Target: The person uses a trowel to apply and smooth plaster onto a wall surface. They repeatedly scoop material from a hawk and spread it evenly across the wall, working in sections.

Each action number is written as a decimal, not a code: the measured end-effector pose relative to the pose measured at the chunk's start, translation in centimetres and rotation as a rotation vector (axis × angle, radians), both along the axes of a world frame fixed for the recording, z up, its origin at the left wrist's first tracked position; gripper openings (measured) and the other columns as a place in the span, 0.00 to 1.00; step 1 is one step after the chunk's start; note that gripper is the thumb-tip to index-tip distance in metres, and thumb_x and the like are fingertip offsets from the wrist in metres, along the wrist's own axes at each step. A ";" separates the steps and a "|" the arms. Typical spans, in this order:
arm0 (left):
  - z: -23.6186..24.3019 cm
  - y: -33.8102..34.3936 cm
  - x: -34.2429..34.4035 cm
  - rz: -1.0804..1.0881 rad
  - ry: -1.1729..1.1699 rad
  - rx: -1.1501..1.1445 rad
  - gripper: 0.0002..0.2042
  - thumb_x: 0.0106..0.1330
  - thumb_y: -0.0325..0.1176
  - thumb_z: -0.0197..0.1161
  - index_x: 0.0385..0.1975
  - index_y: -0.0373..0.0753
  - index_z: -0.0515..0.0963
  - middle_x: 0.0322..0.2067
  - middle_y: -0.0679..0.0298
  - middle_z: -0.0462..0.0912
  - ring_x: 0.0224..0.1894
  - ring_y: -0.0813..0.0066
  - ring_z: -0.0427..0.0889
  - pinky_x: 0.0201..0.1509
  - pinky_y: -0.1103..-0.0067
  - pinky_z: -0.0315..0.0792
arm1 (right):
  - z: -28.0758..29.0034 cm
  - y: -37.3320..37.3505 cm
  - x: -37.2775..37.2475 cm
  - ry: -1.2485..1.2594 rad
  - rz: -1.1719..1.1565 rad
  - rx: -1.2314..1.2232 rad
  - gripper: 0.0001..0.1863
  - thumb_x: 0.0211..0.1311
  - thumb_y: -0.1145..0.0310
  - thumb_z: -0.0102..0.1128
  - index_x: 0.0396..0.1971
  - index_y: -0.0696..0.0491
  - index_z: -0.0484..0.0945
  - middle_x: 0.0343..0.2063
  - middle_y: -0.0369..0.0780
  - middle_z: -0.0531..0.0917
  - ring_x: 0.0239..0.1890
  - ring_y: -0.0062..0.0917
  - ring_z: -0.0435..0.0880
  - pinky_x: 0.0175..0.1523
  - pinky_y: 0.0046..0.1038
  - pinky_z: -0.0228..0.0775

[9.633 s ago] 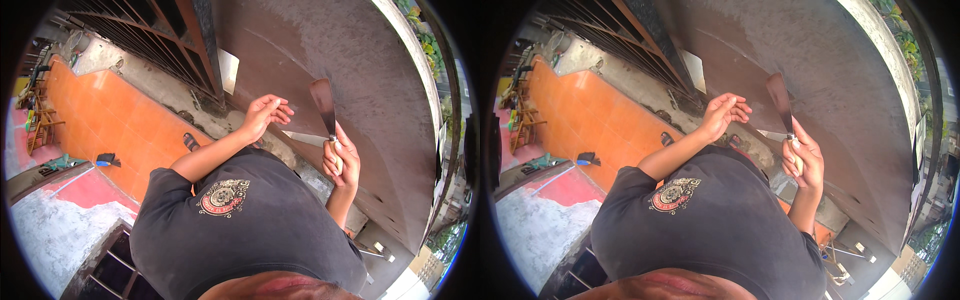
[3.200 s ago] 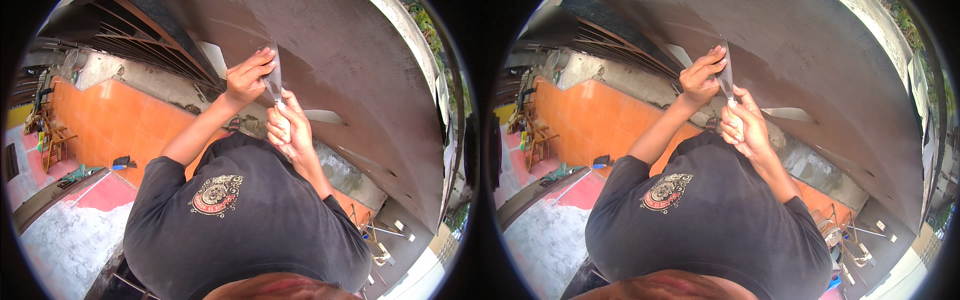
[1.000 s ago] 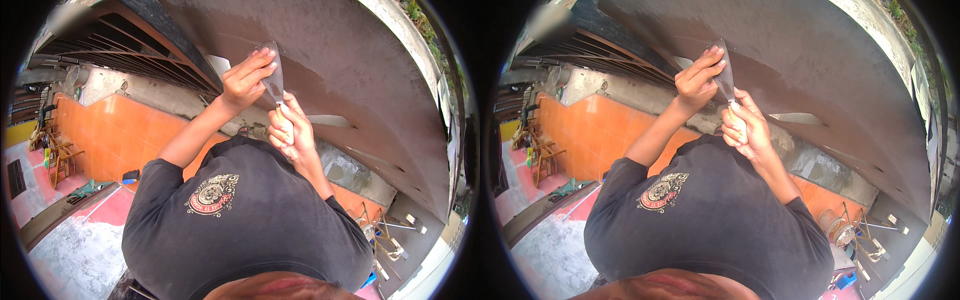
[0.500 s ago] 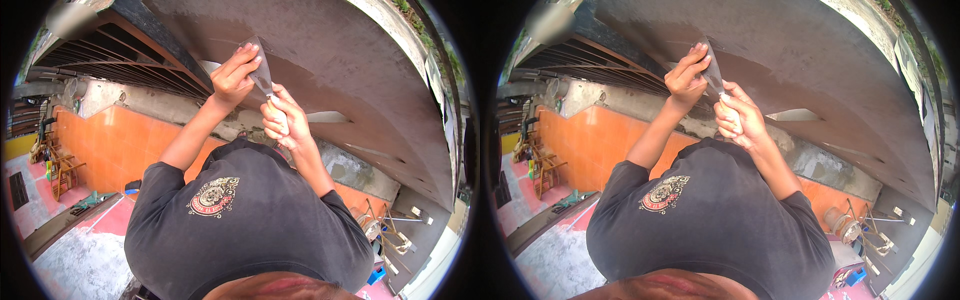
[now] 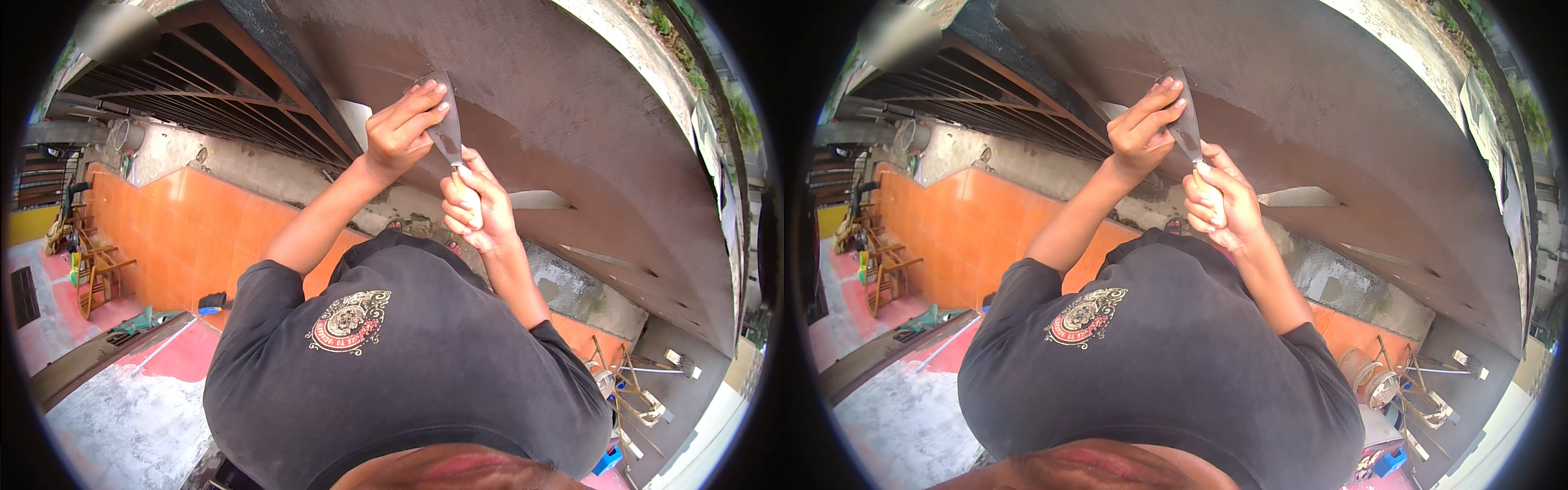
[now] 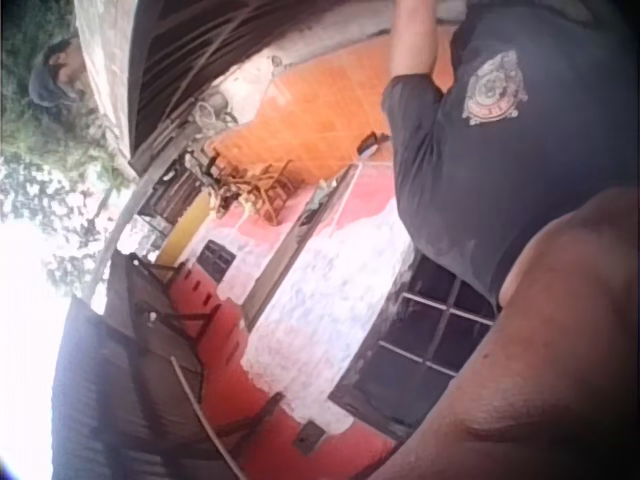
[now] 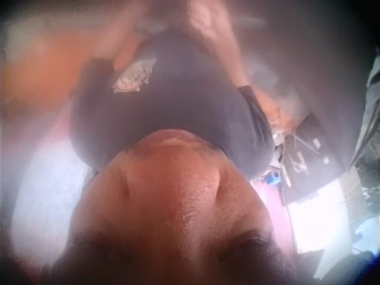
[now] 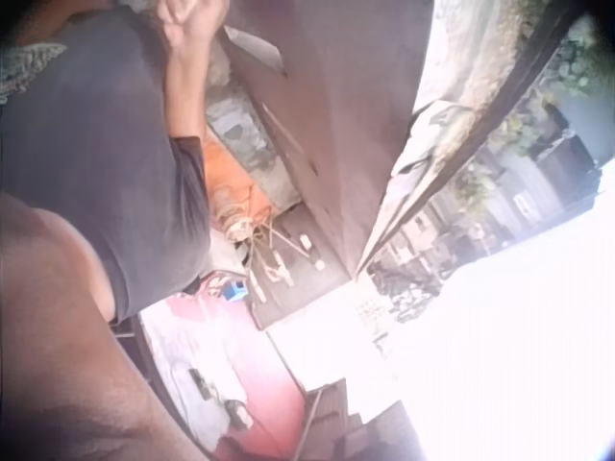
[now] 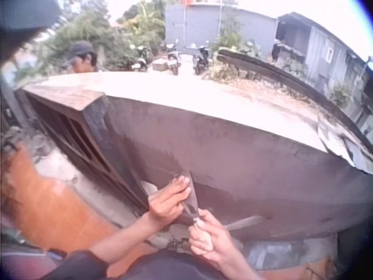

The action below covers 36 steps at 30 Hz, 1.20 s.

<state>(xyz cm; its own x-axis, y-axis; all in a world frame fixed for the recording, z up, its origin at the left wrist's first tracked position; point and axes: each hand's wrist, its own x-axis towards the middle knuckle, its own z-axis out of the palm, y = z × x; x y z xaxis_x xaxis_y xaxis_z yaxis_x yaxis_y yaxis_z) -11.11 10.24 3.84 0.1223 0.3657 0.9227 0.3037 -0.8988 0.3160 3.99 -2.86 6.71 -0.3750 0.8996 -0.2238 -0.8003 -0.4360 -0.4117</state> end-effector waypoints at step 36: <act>-1.2 0.4 -1.9 -0.003 0.110 0.002 0.15 0.49 0.11 0.66 0.36 0.32 0.87 0.47 0.55 0.90 0.54 0.58 0.89 0.61 0.68 0.83 | -3.7 0.2 -1.5 0.059 -0.041 0.030 0.12 0.80 0.64 0.50 0.58 0.38 0.72 0.18 0.35 0.66 0.09 0.15 0.58 0.13 0.20 0.49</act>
